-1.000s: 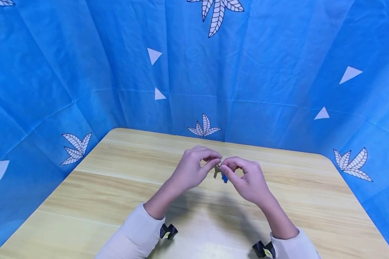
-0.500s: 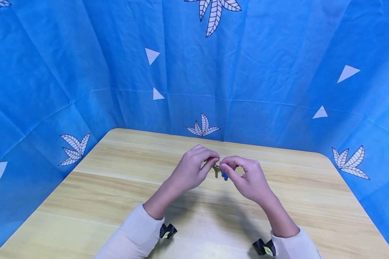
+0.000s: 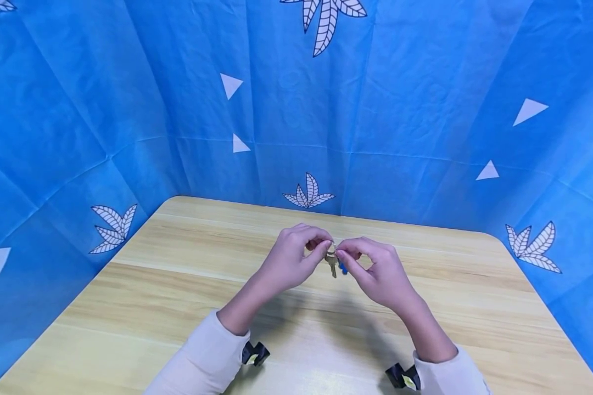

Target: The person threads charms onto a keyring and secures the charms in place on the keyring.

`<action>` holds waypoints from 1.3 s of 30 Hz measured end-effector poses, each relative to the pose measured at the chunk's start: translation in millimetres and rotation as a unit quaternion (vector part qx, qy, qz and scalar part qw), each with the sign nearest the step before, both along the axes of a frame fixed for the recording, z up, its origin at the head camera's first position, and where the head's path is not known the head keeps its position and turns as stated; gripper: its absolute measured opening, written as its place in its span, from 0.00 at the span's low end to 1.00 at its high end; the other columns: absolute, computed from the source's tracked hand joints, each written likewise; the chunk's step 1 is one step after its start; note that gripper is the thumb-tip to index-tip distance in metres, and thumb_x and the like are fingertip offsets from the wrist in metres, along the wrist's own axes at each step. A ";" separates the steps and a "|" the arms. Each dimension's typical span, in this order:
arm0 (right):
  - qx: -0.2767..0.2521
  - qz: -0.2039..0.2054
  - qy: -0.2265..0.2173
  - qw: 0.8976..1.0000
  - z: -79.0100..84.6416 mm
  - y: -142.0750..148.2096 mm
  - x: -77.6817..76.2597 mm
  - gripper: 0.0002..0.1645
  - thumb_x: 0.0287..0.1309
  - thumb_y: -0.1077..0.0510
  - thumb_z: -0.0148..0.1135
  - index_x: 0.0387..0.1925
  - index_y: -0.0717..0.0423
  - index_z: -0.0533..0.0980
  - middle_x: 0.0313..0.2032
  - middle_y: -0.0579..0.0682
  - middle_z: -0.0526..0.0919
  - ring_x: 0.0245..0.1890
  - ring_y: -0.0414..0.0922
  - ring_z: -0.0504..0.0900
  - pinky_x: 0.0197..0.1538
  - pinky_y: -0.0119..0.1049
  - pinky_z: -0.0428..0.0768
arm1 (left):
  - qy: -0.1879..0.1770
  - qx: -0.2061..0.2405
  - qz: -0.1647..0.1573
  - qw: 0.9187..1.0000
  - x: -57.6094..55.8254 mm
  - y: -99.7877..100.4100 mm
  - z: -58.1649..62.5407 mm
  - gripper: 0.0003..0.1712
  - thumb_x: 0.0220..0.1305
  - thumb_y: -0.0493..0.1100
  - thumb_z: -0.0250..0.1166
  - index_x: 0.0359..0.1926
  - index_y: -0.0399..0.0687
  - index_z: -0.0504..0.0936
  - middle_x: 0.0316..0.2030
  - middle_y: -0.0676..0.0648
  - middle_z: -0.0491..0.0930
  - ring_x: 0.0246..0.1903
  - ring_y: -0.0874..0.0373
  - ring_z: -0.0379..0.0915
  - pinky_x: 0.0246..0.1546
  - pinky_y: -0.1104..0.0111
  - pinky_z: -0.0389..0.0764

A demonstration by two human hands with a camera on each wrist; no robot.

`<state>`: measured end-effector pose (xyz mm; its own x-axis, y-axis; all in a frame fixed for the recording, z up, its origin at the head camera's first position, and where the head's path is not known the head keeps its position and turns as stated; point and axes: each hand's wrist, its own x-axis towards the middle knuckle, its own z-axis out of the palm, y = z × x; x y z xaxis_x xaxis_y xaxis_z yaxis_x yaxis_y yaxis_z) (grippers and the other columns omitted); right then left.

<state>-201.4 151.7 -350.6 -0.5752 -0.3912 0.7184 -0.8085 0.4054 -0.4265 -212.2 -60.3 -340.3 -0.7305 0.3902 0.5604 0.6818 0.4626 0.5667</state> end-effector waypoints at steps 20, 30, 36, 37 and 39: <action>0.004 0.008 0.010 1.000 7.7 2.2 1.3 0.13 0.59 0.72 0.68 0.41 0.54 0.84 0.30 0.38 0.83 0.29 0.36 0.80 0.37 0.24 0.77 | 0.033 0.003 -0.046 0.998 -0.7 -3.2 4.0 0.06 0.70 0.38 0.67 0.40 0.43 0.90 0.30 0.55 0.85 0.31 0.65 0.75 0.32 0.74 0.79; 0.008 0.009 0.010 1.000 7.2 1.1 1.9 0.12 0.58 0.72 0.69 0.40 0.55 0.84 0.29 0.39 0.82 0.28 0.36 0.79 0.35 0.24 0.75 | 0.002 -0.001 -0.026 1.000 0.4 -2.4 3.6 0.06 0.71 0.38 0.66 0.41 0.43 0.89 0.30 0.55 0.83 0.31 0.65 0.75 0.31 0.73 0.79; 0.008 0.013 0.011 1.000 7.6 0.8 1.6 0.08 0.62 0.69 0.68 0.41 0.55 0.84 0.30 0.40 0.83 0.29 0.37 0.80 0.36 0.24 0.77 | 0.002 0.012 -0.027 1.000 -0.7 -1.9 4.1 0.05 0.71 0.37 0.66 0.42 0.44 0.88 0.29 0.55 0.83 0.31 0.65 0.75 0.32 0.71 0.80; 0.008 0.013 0.010 1.000 7.6 0.7 1.7 0.08 0.63 0.68 0.67 0.40 0.55 0.84 0.30 0.40 0.83 0.29 0.37 0.80 0.36 0.24 0.77 | 0.003 0.017 -0.030 0.999 -0.9 -1.7 4.0 0.05 0.71 0.36 0.65 0.42 0.43 0.88 0.29 0.54 0.83 0.30 0.65 0.76 0.32 0.69 0.81; 0.008 0.013 0.009 1.000 7.5 0.1 1.8 0.07 0.63 0.68 0.67 0.40 0.56 0.84 0.30 0.40 0.83 0.29 0.37 0.79 0.36 0.24 0.76 | 0.002 0.025 -0.036 0.999 -1.1 -1.5 3.5 0.05 0.70 0.35 0.65 0.44 0.42 0.87 0.29 0.54 0.83 0.30 0.64 0.76 0.32 0.66 0.82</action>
